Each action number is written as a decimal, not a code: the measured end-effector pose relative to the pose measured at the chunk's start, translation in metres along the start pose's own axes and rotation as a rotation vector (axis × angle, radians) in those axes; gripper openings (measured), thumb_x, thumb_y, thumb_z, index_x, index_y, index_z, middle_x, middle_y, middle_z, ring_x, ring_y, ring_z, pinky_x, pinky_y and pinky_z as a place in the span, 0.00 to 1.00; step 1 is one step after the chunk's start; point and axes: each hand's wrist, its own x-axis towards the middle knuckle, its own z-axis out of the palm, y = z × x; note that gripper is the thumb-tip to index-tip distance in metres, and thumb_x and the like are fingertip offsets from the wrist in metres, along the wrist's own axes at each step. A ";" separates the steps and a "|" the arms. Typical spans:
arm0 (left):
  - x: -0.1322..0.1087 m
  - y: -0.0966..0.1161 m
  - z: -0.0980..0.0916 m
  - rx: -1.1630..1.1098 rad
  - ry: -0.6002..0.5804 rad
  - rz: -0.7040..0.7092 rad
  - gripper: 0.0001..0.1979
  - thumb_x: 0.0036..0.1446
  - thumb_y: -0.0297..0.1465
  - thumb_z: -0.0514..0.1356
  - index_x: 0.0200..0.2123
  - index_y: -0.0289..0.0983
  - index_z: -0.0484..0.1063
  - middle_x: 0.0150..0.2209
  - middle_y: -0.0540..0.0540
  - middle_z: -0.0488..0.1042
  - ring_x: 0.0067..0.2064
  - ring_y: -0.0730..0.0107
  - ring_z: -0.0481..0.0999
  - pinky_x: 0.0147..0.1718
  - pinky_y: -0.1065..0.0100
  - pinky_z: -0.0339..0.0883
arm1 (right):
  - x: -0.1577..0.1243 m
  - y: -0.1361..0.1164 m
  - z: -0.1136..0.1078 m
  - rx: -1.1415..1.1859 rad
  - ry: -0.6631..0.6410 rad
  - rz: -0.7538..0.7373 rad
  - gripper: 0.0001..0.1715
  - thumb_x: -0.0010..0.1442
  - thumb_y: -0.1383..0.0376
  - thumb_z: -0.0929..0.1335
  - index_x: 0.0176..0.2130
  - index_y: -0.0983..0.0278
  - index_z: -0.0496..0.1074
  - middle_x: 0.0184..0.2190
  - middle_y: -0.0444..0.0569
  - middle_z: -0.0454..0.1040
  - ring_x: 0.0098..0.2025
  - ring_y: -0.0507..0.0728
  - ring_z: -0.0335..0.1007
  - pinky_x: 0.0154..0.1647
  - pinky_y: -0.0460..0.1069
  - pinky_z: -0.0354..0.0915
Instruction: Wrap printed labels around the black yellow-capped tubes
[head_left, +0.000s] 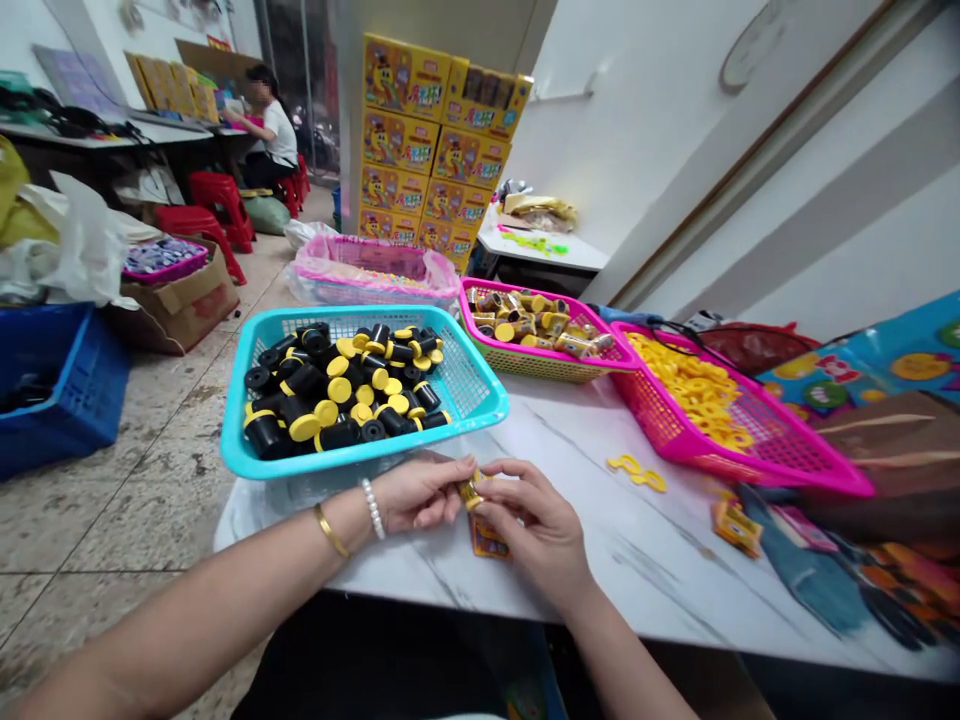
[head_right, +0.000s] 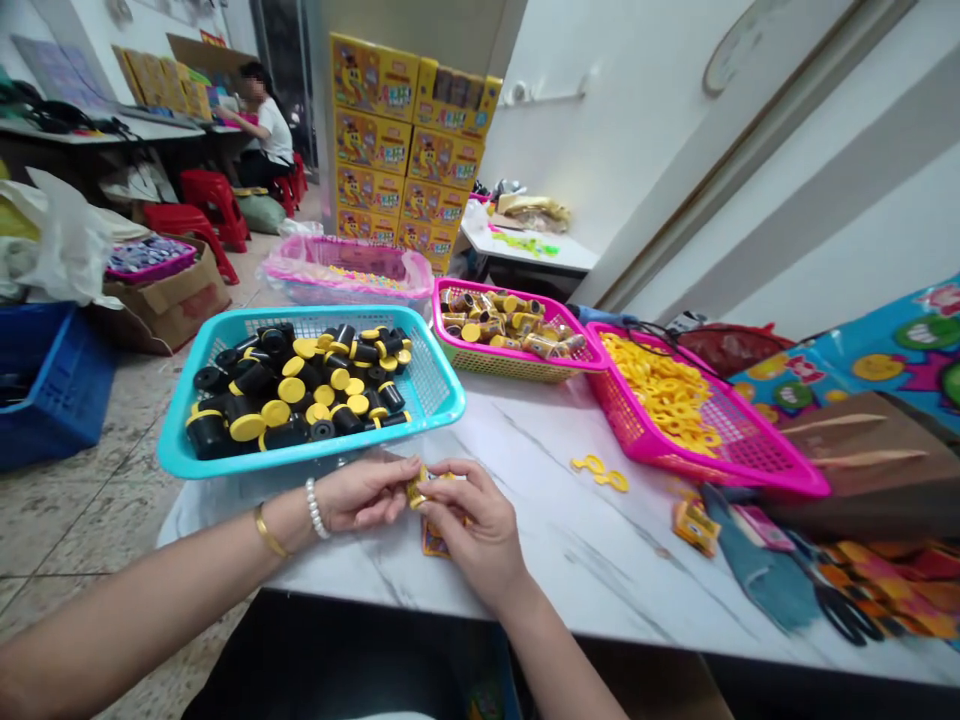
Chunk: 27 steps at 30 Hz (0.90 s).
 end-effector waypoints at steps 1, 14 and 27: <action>0.000 -0.001 0.000 0.009 0.000 0.005 0.31 0.58 0.54 0.60 0.17 0.33 0.69 0.11 0.51 0.65 0.09 0.83 0.55 0.10 0.75 0.40 | 0.000 0.000 0.001 -0.022 -0.022 -0.006 0.18 0.58 0.73 0.73 0.47 0.57 0.78 0.46 0.51 0.75 0.41 0.55 0.79 0.36 0.47 0.78; 0.013 -0.004 -0.002 -0.057 0.070 0.031 0.37 0.62 0.57 0.48 0.13 0.34 0.65 0.07 0.52 0.57 0.08 0.82 0.53 0.11 0.74 0.40 | 0.038 -0.018 -0.019 -0.511 -0.401 -0.231 0.25 0.58 0.72 0.68 0.55 0.59 0.69 0.45 0.51 0.79 0.44 0.57 0.80 0.43 0.49 0.77; 0.005 -0.005 0.004 -0.051 0.091 0.064 0.16 0.59 0.44 0.57 0.38 0.35 0.67 0.16 0.54 0.71 0.11 0.80 0.58 0.13 0.74 0.44 | 0.134 0.031 -0.111 -1.015 0.271 0.004 0.21 0.61 0.53 0.69 0.48 0.63 0.75 0.32 0.52 0.81 0.32 0.61 0.79 0.37 0.53 0.70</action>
